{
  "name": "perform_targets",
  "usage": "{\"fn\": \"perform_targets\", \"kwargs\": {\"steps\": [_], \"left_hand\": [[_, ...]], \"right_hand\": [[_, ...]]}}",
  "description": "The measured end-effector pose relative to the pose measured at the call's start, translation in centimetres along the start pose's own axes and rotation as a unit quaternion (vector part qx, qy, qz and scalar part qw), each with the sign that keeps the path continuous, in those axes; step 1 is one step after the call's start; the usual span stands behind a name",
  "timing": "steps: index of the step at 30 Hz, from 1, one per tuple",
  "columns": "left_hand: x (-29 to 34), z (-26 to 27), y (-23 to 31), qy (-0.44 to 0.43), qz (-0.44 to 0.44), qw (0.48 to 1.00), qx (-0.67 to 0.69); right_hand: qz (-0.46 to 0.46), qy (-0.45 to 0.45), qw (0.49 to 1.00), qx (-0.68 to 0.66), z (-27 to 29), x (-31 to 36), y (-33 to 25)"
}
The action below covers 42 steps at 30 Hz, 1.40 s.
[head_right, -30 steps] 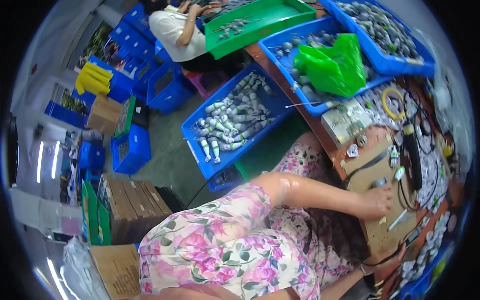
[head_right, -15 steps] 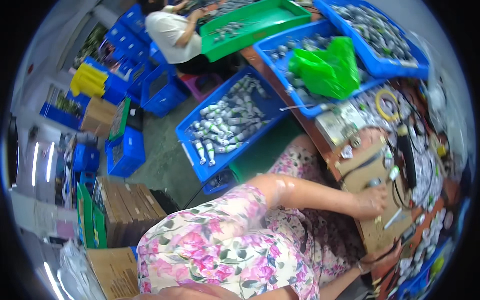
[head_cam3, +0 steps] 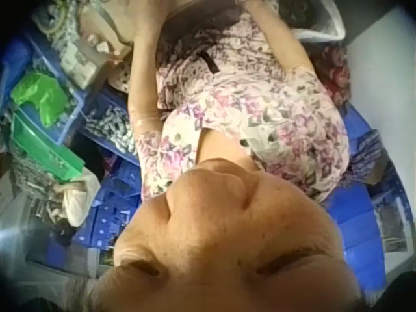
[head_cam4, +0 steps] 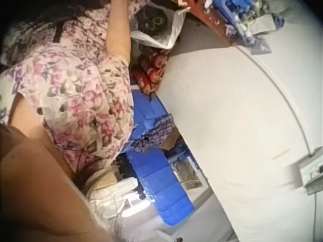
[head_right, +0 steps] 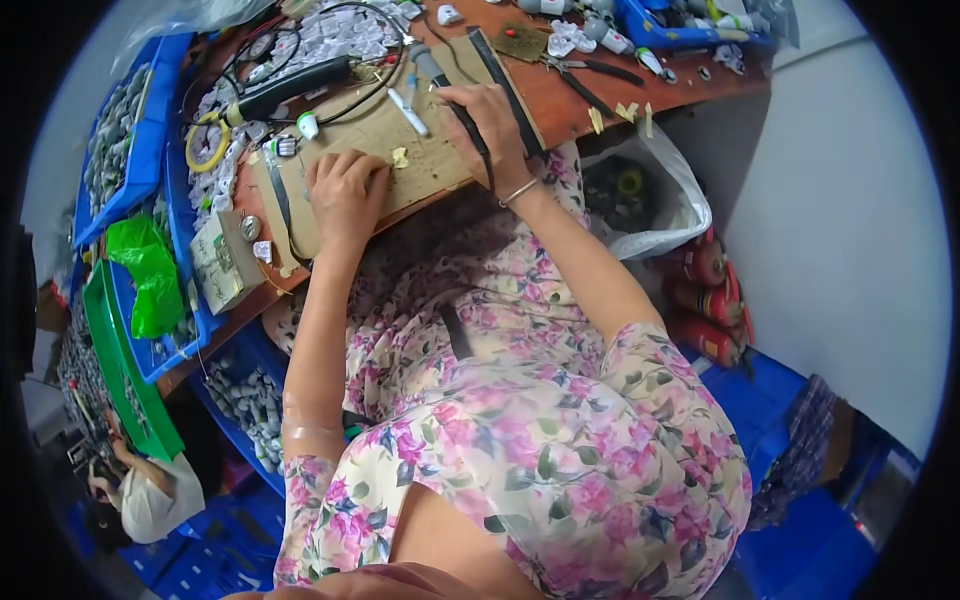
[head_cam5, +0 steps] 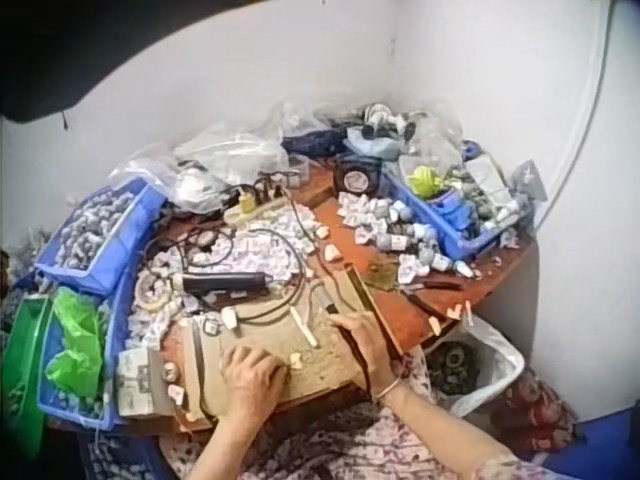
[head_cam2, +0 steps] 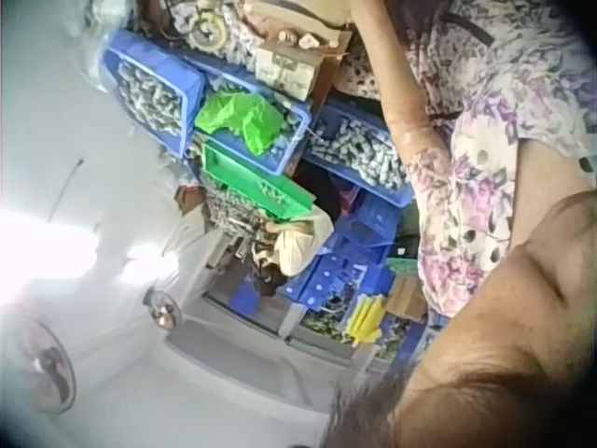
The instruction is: Soldering electronic components onto a circuit board using a soldering iron and tweezers.
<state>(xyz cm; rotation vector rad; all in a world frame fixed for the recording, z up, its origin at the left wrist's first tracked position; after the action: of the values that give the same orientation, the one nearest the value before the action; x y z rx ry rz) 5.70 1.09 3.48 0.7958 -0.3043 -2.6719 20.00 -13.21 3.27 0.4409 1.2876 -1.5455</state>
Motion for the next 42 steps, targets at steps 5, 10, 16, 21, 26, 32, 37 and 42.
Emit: {"fn": "perform_targets", "kwargs": {"steps": [5,10,16,21,26,32,37,42], "left_hand": [[0.3,-0.1,0.4,-0.004,0.005,1.000,0.003],[0.5,0.1,0.2,-0.013,0.014,1.000,-0.005],[0.4,0.1,0.0,-0.019,0.014,1.000,-0.008],[0.2,0.1,-0.2,-0.022,0.015,1.000,-0.015],[0.0,0.1,-0.2,-0.025,0.010,1.000,-0.008],[0.1,0.0,-0.5,-0.027,0.010,1.000,-0.006],[-0.1,-0.1,-0.6,-0.037,0.011,0.999,0.004],[-0.3,-0.1,-0.7,-0.050,0.008,0.999,0.004]], "right_hand": [[0.014,0.007,1.000,0.003,0.2,0.6,0.1],[0.013,0.007,1.000,-0.013,-0.1,0.7,-0.1],[0.015,0.008,1.000,-0.011,-0.3,0.4,-0.1],[-0.005,0.012,0.999,-0.038,0.4,0.1,-0.8],[0.051,-0.082,0.993,-0.073,4.3,-0.2,-3.4],[0.061,-0.207,0.974,-0.066,6.9,-0.4,-6.1],[0.107,-0.285,0.951,-0.053,7.3,-0.6,-6.8],[0.110,-0.312,0.941,-0.065,6.8,-0.8,-7.0]]}}
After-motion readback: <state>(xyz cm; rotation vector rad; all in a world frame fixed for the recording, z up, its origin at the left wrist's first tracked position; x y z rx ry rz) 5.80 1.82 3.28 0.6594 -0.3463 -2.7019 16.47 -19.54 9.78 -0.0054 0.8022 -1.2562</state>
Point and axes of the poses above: each hand's wrist, its own x-axis away from the middle knuckle, its own z-axis out of the back of the hand, y = z × x, the point moved 5 cm from there along -x, towards the middle knuckle, and after that the axes turned 7 degrees about z, right-handed, at the moved point
